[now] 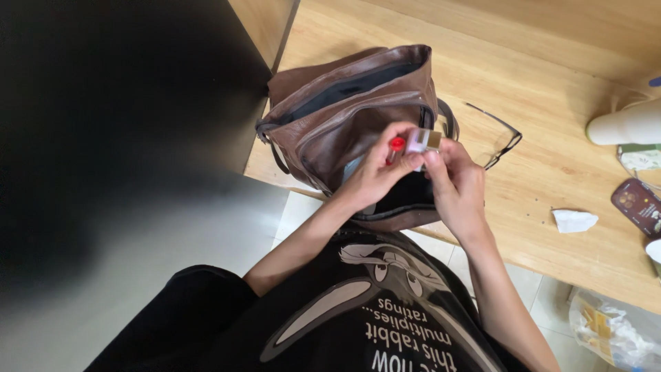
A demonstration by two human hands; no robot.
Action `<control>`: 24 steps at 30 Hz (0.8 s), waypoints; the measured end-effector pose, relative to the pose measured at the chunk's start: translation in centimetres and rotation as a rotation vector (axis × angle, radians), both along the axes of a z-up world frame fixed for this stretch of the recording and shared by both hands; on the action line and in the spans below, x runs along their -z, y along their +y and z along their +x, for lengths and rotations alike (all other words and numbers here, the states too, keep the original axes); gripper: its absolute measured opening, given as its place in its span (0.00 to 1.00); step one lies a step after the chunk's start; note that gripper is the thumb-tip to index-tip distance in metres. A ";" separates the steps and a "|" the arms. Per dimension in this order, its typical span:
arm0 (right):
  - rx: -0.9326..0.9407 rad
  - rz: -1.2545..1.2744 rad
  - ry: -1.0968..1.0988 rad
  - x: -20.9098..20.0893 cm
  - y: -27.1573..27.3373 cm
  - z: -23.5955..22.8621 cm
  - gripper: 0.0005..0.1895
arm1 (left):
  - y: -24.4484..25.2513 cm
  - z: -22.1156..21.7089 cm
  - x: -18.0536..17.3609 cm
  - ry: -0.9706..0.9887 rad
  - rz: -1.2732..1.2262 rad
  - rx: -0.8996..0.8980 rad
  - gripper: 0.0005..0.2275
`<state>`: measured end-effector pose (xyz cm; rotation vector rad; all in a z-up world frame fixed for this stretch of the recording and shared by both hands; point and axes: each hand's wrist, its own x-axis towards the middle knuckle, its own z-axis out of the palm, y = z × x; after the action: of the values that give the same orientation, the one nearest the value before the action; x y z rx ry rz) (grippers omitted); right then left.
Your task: The recorder organizes items in a bag and then uses a lighter and craft tools to refine and assemble a small wax decorative object.
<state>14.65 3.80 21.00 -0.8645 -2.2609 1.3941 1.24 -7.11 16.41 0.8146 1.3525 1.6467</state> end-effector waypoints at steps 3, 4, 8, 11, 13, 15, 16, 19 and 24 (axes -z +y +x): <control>0.045 -0.054 0.056 1.3 0.1 -0.7 0.19 | -0.2 -1.0 -0.9 0.200 0.039 -0.044 0.23; 0.049 -0.132 0.067 1.6 0.1 -1.0 0.19 | -0.3 -1.4 -1.2 0.232 -0.038 -0.047 0.24; 0.030 -0.298 0.017 2.1 0.9 -2.6 0.19 | -1.0 -3.6 -2.1 0.350 -0.291 -0.022 0.21; 0.002 -0.132 -0.257 1.7 1.4 -3.4 0.19 | -2.8 -5.3 -2.1 0.689 -0.259 -0.151 0.21; -0.083 0.011 -0.374 2.0 1.4 -3.3 0.20 | -4.5 -5.7 -3.2 0.692 -0.322 -0.211 0.19; -0.172 0.155 -0.492 2.8 1.4 -2.9 0.21 | -6.2 -5.8 -3.7 0.692 -0.388 -0.272 0.16; -0.183 0.197 -0.604 3.5 1.5 -2.7 0.19 | -6.9 -5.8 -3.6 0.674 -0.413 -0.260 0.14; -0.224 0.241 -0.813 4.6 1.6 -2.6 0.15 | -8.8 -5.7 -3.5 0.660 -0.470 -0.234 0.12; -0.246 0.243 -0.838 5.3 1.5 -1.3 0.16 | -10.1 -4.2 -3.1 0.638 -0.464 -0.219 0.11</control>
<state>13.40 5.31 15.74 -1.2834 -3.1602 0.8807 -3.00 -17.17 19.56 0.9676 2.2310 1.1733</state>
